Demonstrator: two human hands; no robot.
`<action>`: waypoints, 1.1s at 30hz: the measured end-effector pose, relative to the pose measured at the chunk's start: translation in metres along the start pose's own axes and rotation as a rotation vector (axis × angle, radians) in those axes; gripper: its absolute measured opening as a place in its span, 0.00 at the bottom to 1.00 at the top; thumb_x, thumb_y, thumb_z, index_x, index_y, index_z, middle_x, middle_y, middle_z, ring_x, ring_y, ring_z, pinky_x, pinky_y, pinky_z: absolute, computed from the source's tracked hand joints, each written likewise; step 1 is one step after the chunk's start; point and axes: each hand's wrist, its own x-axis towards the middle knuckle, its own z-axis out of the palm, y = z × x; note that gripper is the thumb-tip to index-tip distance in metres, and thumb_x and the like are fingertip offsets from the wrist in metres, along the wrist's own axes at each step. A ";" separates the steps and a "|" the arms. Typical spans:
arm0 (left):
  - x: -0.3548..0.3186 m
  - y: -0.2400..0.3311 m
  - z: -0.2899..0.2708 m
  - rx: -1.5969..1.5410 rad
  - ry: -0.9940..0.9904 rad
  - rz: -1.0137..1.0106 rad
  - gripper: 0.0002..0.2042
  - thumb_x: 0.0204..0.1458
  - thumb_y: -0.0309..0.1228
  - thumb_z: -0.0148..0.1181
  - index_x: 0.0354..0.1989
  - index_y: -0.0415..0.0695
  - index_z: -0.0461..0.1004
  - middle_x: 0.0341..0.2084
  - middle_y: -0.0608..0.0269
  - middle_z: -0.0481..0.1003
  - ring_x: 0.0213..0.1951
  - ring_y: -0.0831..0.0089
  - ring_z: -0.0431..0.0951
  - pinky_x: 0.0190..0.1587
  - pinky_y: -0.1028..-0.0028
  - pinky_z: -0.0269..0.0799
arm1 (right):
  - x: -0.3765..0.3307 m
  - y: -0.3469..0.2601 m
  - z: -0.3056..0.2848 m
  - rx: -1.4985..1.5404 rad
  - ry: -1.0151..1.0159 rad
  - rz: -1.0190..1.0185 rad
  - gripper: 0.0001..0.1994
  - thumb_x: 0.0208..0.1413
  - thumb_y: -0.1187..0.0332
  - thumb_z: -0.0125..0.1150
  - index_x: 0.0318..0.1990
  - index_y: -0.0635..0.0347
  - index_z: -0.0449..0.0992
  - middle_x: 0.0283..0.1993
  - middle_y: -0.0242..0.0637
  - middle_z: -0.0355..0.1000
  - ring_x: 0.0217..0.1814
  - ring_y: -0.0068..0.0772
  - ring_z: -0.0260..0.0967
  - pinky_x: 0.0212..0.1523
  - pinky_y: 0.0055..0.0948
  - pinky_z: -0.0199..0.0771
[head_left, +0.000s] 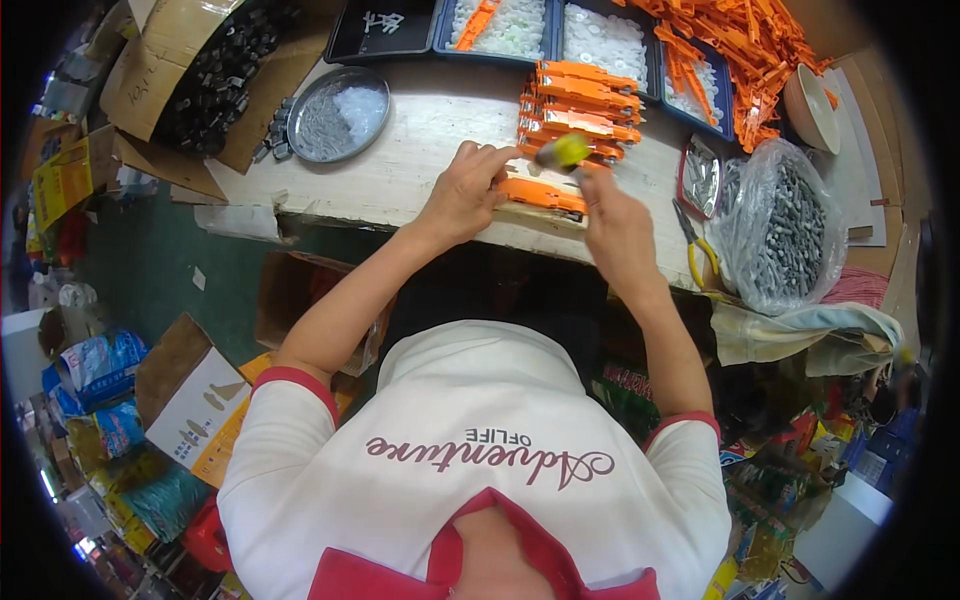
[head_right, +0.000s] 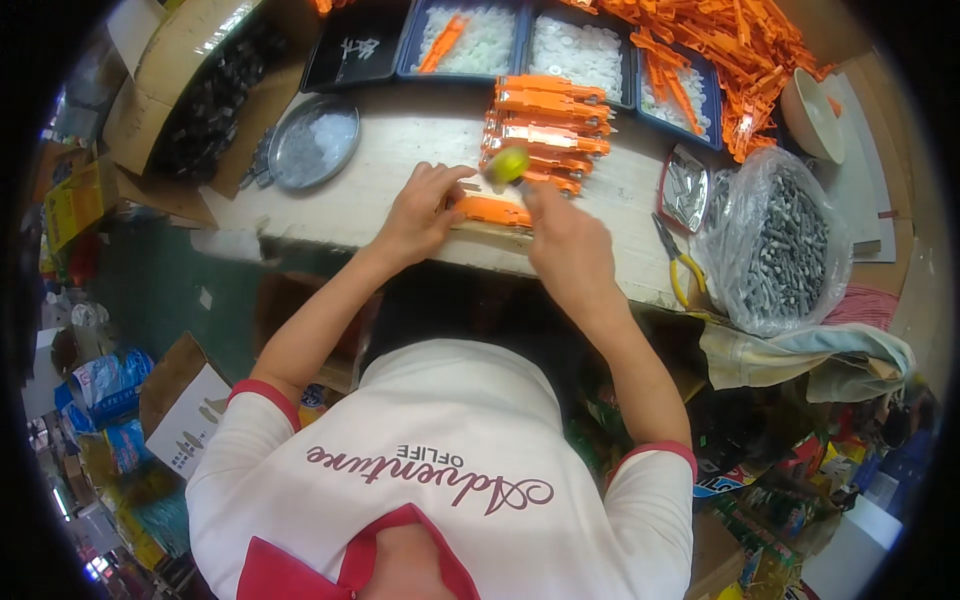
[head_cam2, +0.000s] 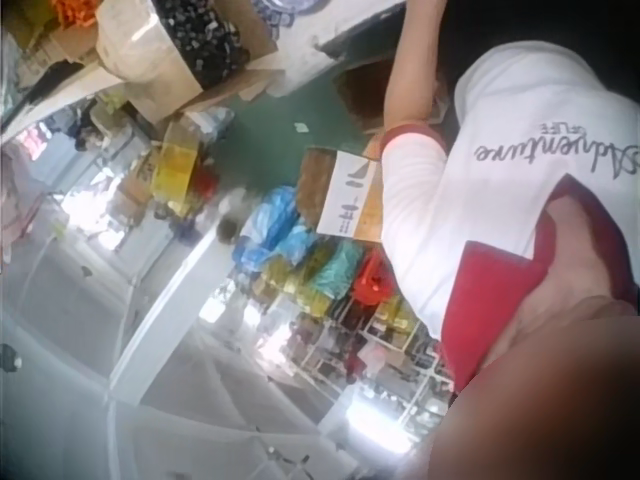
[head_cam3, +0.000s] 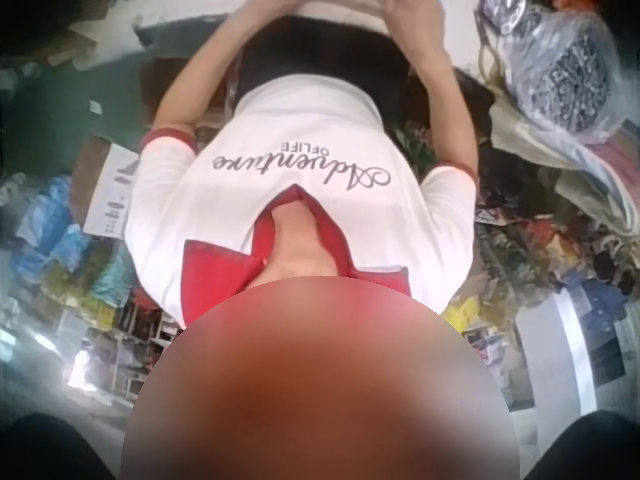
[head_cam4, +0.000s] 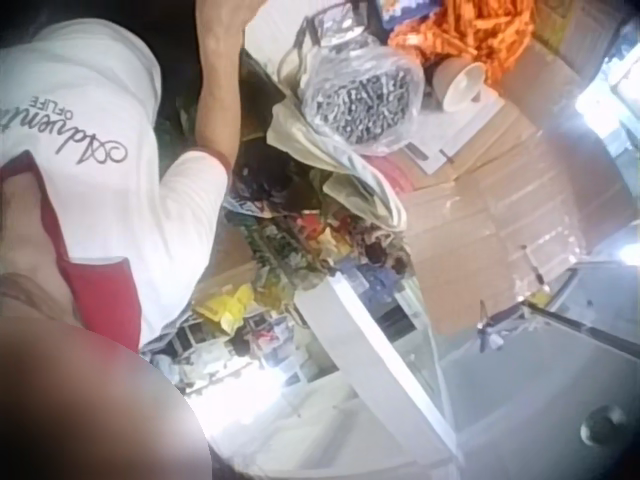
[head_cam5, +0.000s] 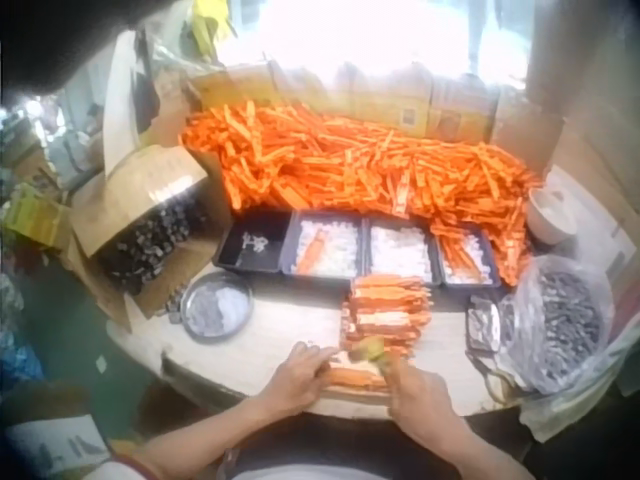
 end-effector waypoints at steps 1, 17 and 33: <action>-0.001 -0.001 0.000 -0.001 0.005 -0.003 0.24 0.33 0.15 0.57 0.45 0.41 0.67 0.24 0.61 0.68 0.32 0.64 0.65 0.36 0.70 0.64 | 0.004 -0.001 -0.001 0.100 0.134 0.024 0.07 0.56 0.66 0.45 0.33 0.60 0.64 0.23 0.48 0.70 0.25 0.55 0.67 0.27 0.50 0.64; -0.049 0.026 0.054 0.370 0.096 0.265 0.18 0.39 0.22 0.52 0.43 0.40 0.70 0.50 0.52 0.66 0.56 0.59 0.62 0.57 0.59 0.49 | 0.023 -0.014 0.010 0.117 -0.010 -0.066 0.10 0.59 0.63 0.44 0.42 0.57 0.68 0.27 0.50 0.69 0.29 0.53 0.67 0.28 0.42 0.63; -0.035 0.015 0.037 0.233 0.137 0.365 0.15 0.38 0.20 0.56 0.38 0.42 0.72 0.43 0.57 0.70 0.49 0.60 0.68 0.51 0.63 0.56 | 0.010 0.016 0.000 0.041 0.096 0.084 0.06 0.53 0.70 0.48 0.36 0.60 0.67 0.24 0.49 0.70 0.29 0.54 0.69 0.28 0.47 0.65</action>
